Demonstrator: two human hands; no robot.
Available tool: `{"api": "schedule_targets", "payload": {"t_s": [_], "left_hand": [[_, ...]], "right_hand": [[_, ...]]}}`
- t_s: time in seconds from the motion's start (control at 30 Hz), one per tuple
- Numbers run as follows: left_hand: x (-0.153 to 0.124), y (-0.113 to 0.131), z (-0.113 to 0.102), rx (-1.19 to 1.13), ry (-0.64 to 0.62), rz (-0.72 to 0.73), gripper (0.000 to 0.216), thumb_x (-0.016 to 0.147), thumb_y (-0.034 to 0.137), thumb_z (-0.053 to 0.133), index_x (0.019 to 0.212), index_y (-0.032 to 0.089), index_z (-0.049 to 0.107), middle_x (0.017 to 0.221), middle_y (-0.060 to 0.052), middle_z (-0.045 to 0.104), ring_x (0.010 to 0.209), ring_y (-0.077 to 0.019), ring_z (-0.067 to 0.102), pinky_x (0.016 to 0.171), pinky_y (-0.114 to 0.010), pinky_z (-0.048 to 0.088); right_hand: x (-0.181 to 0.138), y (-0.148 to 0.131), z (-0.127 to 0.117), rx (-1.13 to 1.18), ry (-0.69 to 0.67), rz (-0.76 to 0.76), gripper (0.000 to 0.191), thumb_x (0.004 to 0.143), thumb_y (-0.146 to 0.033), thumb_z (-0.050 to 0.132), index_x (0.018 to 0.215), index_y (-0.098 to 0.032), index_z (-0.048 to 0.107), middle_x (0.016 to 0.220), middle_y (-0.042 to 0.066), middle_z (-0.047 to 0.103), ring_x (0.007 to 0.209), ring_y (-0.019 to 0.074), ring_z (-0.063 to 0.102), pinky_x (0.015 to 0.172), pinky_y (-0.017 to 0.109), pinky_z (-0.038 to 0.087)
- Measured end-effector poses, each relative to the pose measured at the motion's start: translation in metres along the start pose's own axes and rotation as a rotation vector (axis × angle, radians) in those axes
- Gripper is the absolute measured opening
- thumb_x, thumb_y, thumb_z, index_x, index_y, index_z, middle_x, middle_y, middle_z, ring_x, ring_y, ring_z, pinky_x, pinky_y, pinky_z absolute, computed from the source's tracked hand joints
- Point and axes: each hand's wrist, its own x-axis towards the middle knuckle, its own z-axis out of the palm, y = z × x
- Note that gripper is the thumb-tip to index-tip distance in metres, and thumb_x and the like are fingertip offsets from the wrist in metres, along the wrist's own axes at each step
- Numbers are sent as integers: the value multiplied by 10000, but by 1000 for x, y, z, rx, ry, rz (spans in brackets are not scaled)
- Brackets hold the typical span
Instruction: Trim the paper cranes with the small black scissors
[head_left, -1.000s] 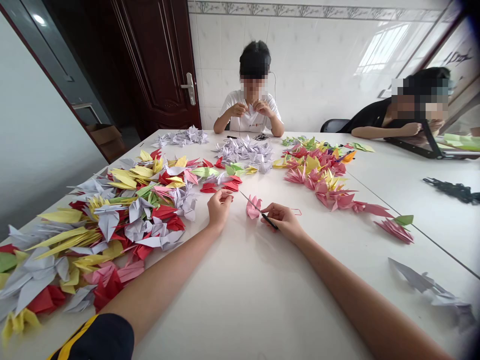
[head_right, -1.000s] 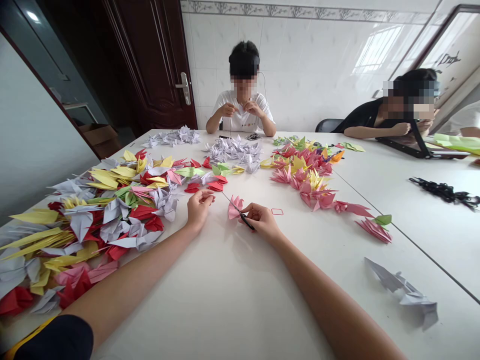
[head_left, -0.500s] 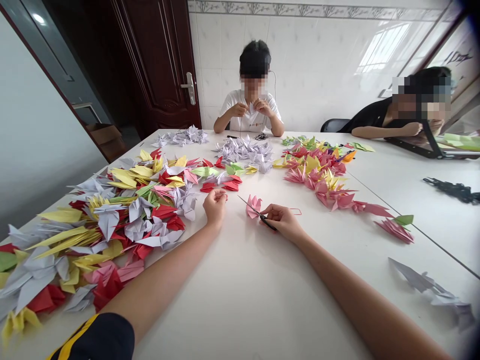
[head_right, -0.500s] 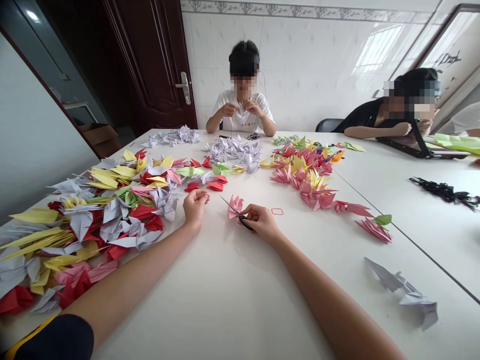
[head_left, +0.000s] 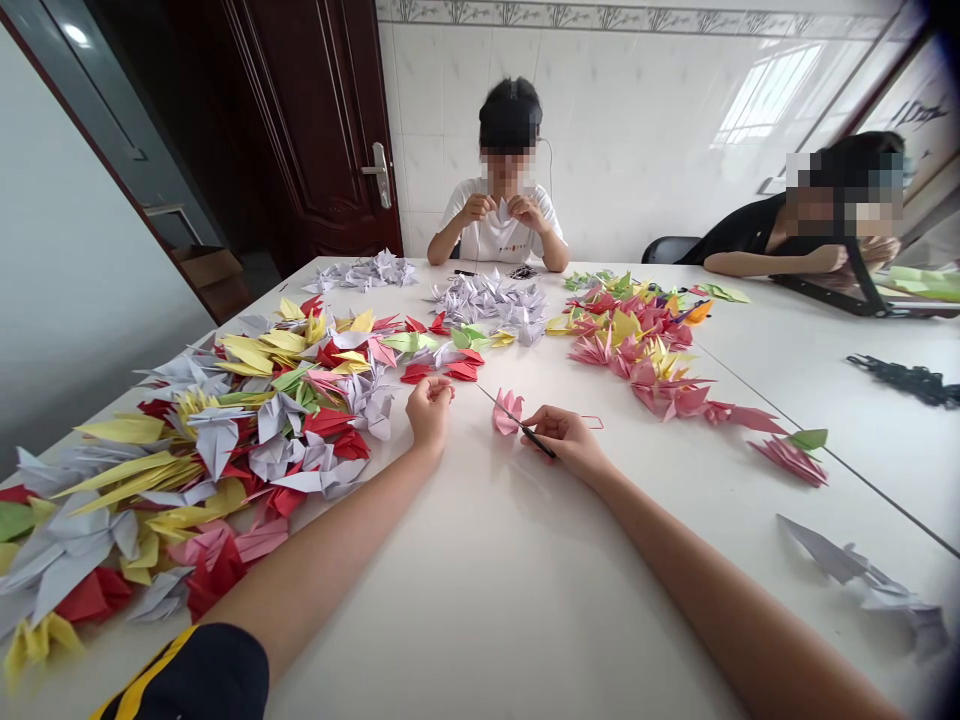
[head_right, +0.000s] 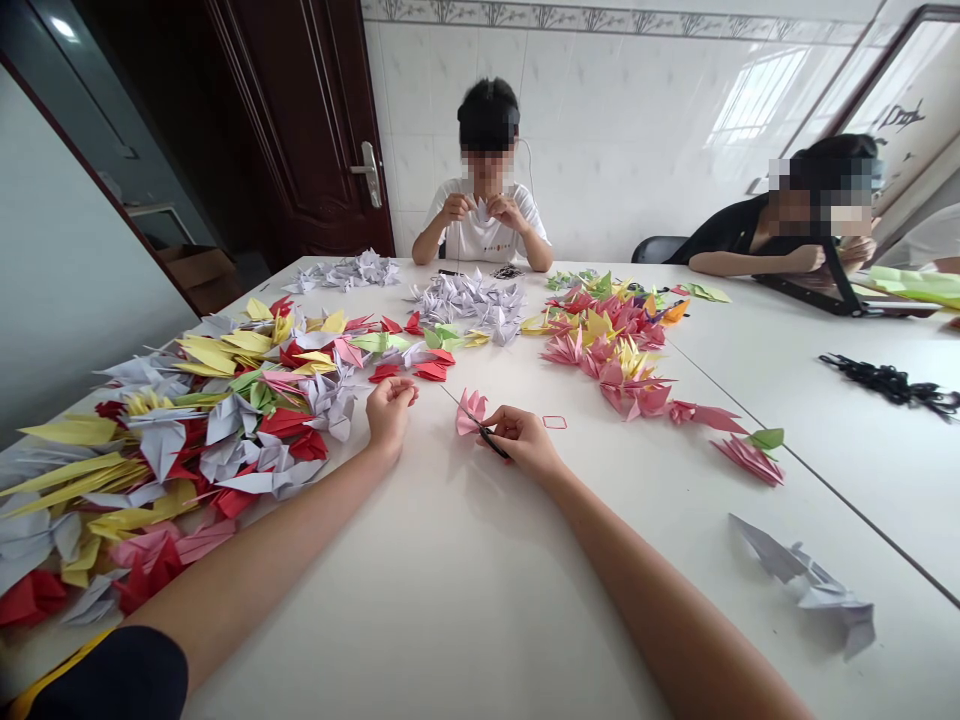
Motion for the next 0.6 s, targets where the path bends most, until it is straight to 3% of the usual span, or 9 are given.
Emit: {"api": "schedule_targets", "payload": {"t_s": [0.27, 0.47, 0.6], "left_hand": [[-6, 3, 2, 215, -217, 117, 122, 742, 110, 580, 777, 185, 669, 851, -35, 716, 824, -170, 647, 797, -296, 480], [-2, 0, 1, 168, -171, 109, 127, 725, 97, 571, 765, 180, 659, 834, -37, 711, 829, -176, 651, 810, -302, 482], [0, -2, 0, 138, -152, 97, 152, 709, 100, 548, 775, 180, 658, 846, -39, 703, 836, -175, 646, 810, -301, 484]], "right_hand": [[-3, -6, 1, -35, 46, -29, 342, 715, -489, 787, 851, -203, 657, 612, -20, 592, 500, 128, 506, 438, 247, 394], [-8, -5, 5, -408, -12, -143, 163, 719, -315, 722, 827, -198, 687, 594, -34, 571, 525, 116, 455, 508, 248, 337], [-10, -6, 5, -562, 32, -169, 148, 709, -287, 674, 833, -210, 694, 597, -31, 589, 538, 125, 456, 538, 252, 359]]}}
